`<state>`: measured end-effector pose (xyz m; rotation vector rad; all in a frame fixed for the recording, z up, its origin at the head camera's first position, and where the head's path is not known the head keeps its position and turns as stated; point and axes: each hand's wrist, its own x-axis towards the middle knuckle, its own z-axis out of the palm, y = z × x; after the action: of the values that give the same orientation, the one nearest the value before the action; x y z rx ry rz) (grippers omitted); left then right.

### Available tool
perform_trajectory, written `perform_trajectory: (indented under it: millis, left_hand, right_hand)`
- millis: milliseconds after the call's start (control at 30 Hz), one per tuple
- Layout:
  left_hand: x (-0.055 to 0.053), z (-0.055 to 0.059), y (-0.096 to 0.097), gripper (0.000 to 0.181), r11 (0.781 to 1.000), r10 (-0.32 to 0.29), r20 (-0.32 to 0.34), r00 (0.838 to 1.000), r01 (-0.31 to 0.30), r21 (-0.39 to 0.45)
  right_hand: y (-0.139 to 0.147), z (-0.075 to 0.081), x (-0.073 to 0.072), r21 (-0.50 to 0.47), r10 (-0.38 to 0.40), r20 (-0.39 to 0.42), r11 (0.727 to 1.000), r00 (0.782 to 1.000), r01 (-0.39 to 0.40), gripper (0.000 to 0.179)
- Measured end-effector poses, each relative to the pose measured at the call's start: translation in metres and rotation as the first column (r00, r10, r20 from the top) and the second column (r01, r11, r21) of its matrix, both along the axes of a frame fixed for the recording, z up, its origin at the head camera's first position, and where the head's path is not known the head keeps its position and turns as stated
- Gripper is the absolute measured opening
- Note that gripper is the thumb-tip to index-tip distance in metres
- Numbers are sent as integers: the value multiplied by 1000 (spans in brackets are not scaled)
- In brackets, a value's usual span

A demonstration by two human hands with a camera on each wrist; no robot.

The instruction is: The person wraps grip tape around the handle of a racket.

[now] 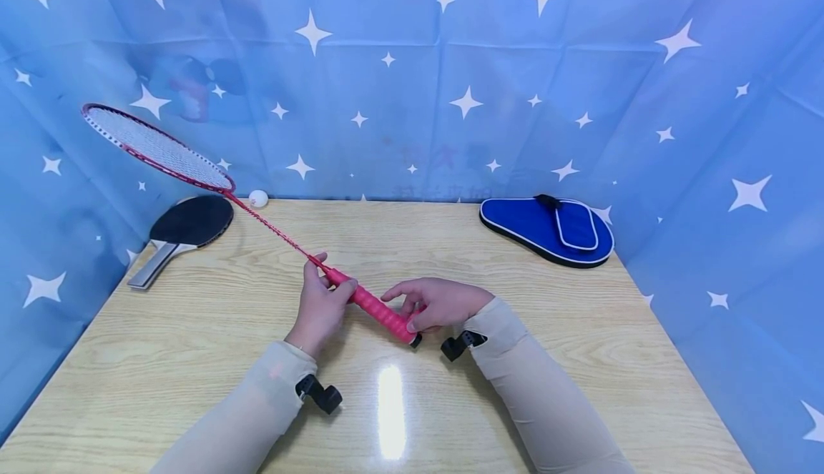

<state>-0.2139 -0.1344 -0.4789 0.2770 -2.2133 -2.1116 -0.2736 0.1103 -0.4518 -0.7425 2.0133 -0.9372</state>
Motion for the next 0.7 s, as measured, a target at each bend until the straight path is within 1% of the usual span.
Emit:
perform_trajectory:
  millis: [200, 433, 700]
  left_hand:
    - [2, 2, 1, 81, 1000, 5, -9, 1000, -5, 8]
    - [3, 2, 1, 83, 999, 10, 8, 1000, -9, -40]
    - [1, 1, 1, 80, 1000, 24, -5, 1000, -24, -7]
  right_hand:
    - [-2, 2, 2, 19, -16, 15, 1000, 1000, 16, 60]
    - [-3, 1, 1, 12, -4, -4, 1000, 1000, 4, 64]
    - [0, 1, -1, 19, 1, -12, 1000, 1000, -1, 62]
